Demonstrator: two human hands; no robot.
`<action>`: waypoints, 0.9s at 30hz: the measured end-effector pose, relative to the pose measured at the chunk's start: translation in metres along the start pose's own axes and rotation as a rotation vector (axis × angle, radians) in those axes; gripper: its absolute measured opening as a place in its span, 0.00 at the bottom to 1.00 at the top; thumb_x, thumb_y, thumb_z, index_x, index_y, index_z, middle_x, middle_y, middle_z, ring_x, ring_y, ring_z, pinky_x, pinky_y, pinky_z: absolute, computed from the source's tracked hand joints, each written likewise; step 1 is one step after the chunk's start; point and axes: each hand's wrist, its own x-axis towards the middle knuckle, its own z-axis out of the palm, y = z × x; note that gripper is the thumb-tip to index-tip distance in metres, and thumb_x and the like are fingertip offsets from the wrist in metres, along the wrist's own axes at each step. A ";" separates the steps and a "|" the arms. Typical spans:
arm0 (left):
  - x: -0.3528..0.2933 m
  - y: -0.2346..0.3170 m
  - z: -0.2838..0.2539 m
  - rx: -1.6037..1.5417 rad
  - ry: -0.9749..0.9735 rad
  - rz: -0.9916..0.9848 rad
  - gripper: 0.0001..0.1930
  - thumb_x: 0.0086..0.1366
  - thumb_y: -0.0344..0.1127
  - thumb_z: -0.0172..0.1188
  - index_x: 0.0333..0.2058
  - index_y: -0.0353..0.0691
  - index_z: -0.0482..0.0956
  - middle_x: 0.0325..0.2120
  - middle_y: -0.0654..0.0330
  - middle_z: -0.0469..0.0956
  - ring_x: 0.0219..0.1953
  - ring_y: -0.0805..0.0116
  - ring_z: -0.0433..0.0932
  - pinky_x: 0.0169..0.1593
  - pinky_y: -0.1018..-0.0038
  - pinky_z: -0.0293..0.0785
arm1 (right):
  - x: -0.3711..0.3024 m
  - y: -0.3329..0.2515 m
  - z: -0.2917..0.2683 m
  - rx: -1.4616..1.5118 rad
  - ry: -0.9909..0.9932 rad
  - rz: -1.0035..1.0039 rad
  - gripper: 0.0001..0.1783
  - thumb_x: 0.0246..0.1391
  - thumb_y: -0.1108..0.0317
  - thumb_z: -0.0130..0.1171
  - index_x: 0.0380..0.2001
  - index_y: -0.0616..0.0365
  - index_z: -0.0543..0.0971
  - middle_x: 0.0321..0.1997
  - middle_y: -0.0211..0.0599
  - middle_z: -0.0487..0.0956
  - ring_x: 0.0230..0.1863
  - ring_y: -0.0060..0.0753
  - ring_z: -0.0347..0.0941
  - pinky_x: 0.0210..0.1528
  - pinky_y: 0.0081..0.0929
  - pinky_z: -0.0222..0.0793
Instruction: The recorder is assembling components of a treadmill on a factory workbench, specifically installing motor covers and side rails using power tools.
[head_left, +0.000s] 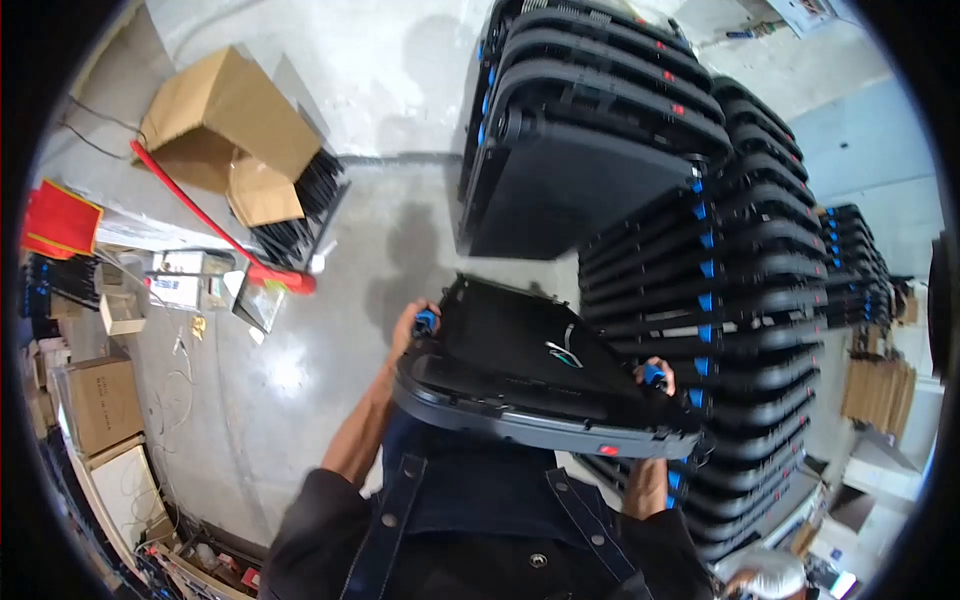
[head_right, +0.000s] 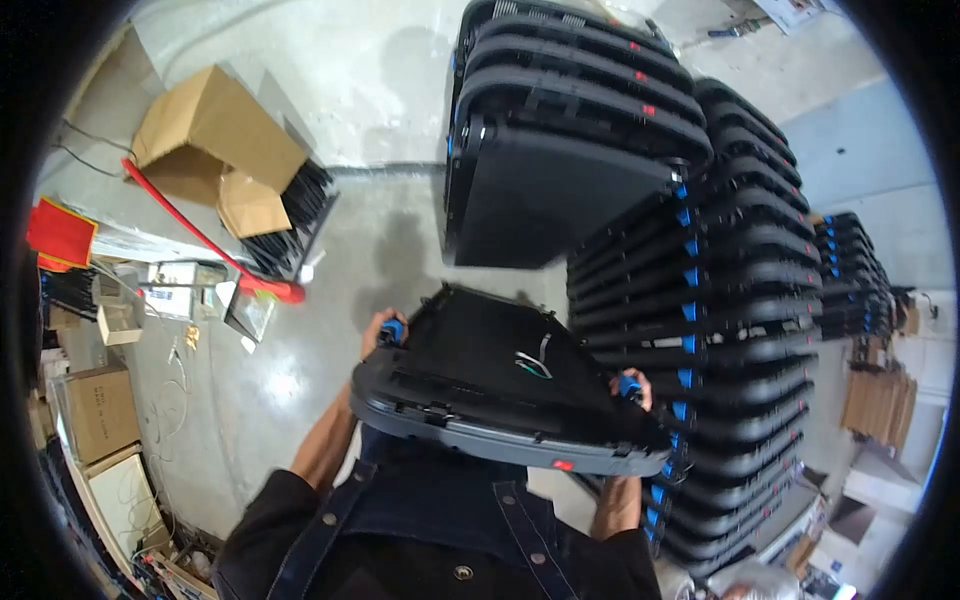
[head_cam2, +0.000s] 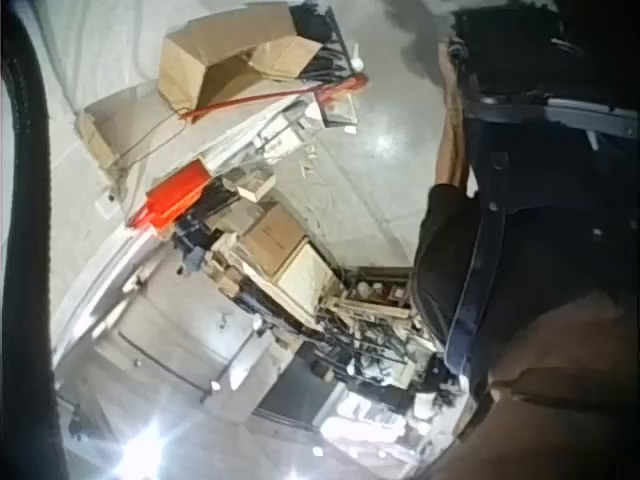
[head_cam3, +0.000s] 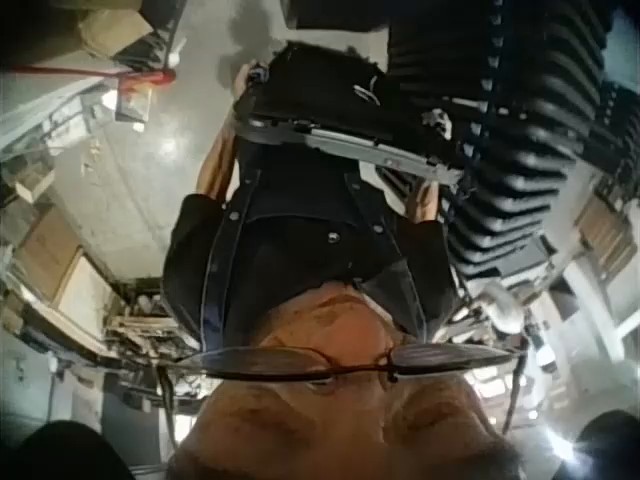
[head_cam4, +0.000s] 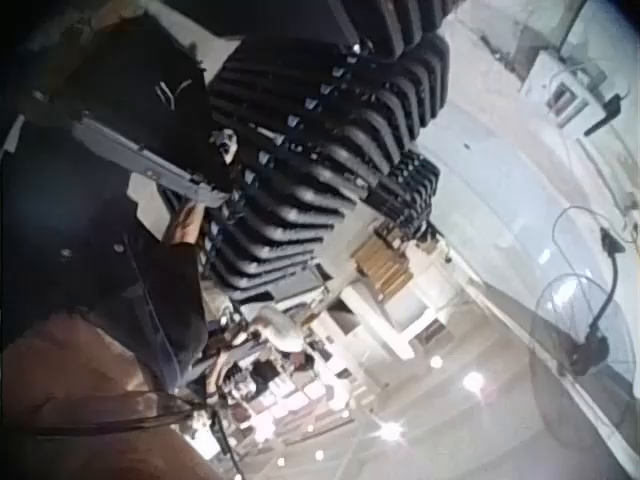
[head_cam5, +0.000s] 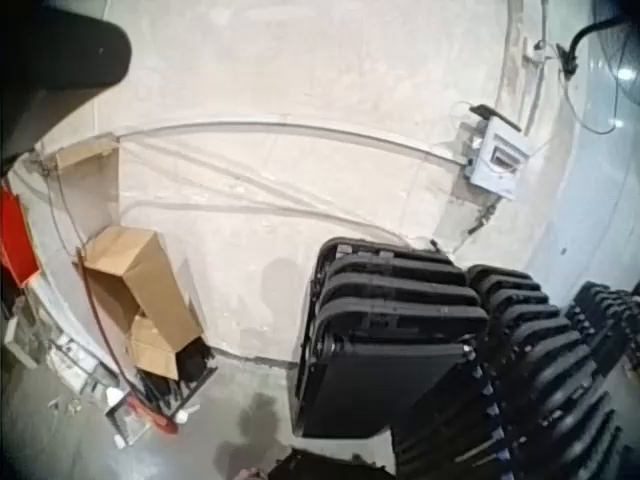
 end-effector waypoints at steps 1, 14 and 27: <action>0.039 -0.013 0.039 -0.130 0.051 -0.052 0.19 0.68 0.52 0.52 0.31 0.41 0.78 0.19 0.64 0.72 0.22 0.74 0.70 0.28 0.77 0.64 | 0.051 -0.022 -0.050 0.042 -0.117 -0.068 0.24 0.69 0.48 0.40 0.39 0.60 0.73 0.23 0.39 0.73 0.26 0.35 0.70 0.42 0.35 0.67; 0.180 0.051 0.088 0.851 0.719 0.539 0.22 0.71 0.49 0.48 0.48 0.34 0.75 0.38 0.51 0.80 0.42 0.60 0.78 0.47 0.66 0.72 | 0.376 -0.068 0.001 0.402 0.164 0.516 0.20 0.68 0.50 0.44 0.46 0.50 0.79 0.35 0.33 0.83 0.37 0.36 0.79 0.50 0.38 0.78; -0.077 -0.260 0.010 0.228 0.492 -0.306 0.17 0.65 0.47 0.60 0.24 0.41 0.78 0.17 0.59 0.77 0.16 0.68 0.75 0.19 0.71 0.69 | 0.138 0.090 0.029 -0.417 -0.070 0.591 0.18 0.63 0.47 0.56 0.36 0.50 0.73 0.24 0.34 0.77 0.20 0.35 0.72 0.24 0.38 0.75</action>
